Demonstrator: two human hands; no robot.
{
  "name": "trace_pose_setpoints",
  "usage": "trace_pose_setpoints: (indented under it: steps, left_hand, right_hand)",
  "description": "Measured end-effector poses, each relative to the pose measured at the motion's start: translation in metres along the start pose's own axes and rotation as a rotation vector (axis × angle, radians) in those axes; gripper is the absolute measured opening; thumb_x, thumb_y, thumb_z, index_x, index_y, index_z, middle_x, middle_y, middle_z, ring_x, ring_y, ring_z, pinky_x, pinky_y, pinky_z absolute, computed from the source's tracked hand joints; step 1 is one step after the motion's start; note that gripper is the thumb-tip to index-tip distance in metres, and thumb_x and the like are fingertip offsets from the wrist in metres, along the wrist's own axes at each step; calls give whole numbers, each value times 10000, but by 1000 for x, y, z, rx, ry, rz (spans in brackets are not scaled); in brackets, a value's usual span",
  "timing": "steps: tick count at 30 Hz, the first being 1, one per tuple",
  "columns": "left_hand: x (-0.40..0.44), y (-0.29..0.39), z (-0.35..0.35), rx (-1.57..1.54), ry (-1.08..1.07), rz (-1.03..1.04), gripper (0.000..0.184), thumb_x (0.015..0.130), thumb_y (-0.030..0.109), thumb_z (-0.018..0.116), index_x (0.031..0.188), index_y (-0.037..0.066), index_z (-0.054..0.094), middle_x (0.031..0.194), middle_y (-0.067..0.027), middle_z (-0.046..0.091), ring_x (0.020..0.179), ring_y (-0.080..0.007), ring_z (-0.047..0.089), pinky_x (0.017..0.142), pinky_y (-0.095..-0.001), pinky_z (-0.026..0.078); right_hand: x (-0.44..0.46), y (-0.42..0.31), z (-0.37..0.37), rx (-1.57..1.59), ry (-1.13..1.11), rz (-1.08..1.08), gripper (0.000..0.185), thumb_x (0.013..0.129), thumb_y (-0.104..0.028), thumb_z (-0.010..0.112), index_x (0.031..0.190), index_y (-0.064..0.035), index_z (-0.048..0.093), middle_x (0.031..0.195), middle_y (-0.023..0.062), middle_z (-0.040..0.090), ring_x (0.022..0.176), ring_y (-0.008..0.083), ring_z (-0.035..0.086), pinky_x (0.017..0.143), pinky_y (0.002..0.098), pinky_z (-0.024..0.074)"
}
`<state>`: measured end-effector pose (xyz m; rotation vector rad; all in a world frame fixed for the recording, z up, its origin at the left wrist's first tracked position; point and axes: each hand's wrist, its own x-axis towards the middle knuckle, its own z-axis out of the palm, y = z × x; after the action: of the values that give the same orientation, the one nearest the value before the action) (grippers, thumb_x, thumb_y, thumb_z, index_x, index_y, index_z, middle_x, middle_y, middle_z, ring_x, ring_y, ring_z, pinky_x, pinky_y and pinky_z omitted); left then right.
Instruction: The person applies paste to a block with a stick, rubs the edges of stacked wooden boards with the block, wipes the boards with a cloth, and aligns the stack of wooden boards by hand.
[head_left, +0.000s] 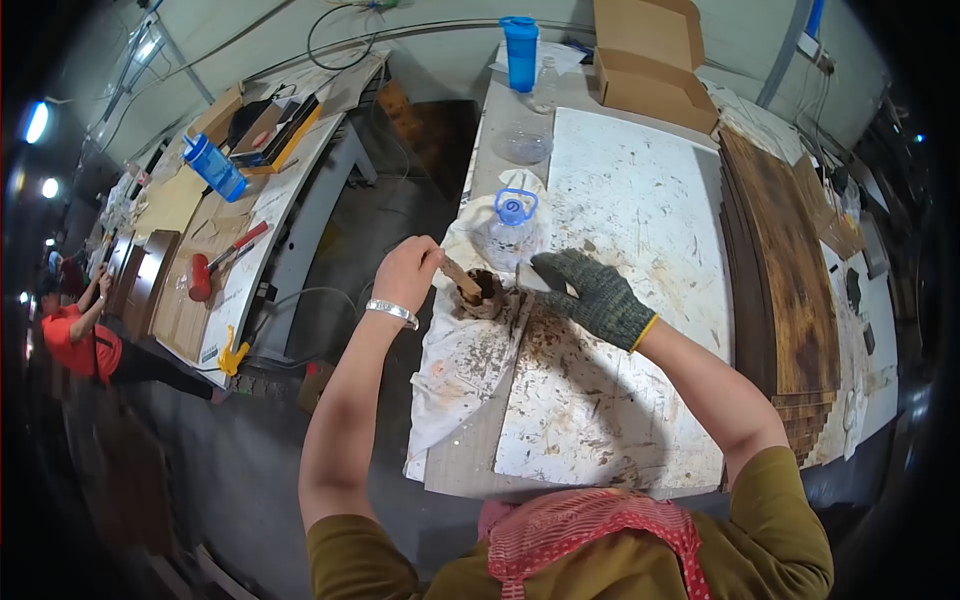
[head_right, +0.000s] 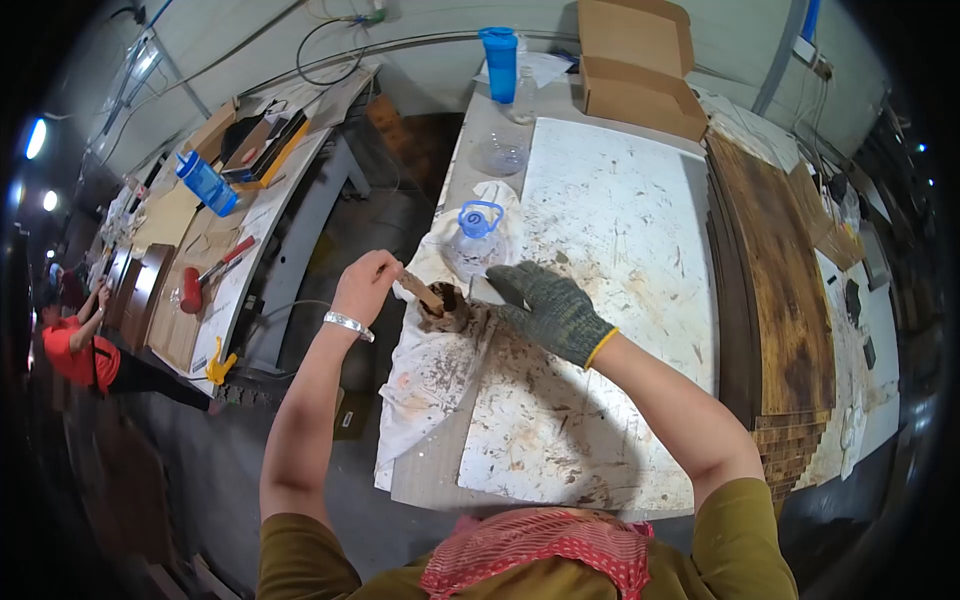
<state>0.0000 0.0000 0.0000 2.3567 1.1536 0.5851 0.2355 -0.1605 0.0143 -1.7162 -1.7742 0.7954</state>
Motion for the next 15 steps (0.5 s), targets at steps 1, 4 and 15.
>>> trace_pose_setpoints:
  steps: [1, 4, 15]
  left_hand:
    - [2, -2, 4, -26, 55, 42, 188, 862, 205, 556, 854, 22, 602, 823, -137, 618, 758, -262, 601, 698, -373, 455]
    - [14, -20, -5, -133, 81, 0, 205, 860, 209, 554, 835, 9, 592, 774, -131, 618, 713, -251, 599, 676, -362, 454]
    - [20, -29, -9, -338, -71, -180, 228, 867, 208, 561, 758, 7, 565, 635, -17, 549, 572, -92, 493, 566, -264, 410]
  right_hand:
    - [4, -4, -3, -235, 72, -116, 479, 841, -309, 603, 1274, -136, 495, 1201, 132, 512, 1056, 267, 541, 899, 363, 437]
    - [39, -14, 4, -518, 134, -315, 403, 832, -229, 585, 1223, -142, 536, 1067, 128, 556, 957, 304, 564, 816, 394, 464]
    - [77, -14, 20, -612, 91, -627, 301, 793, -126, 550, 1093, -124, 576, 942, 107, 571, 873, 296, 579, 734, 399, 479]
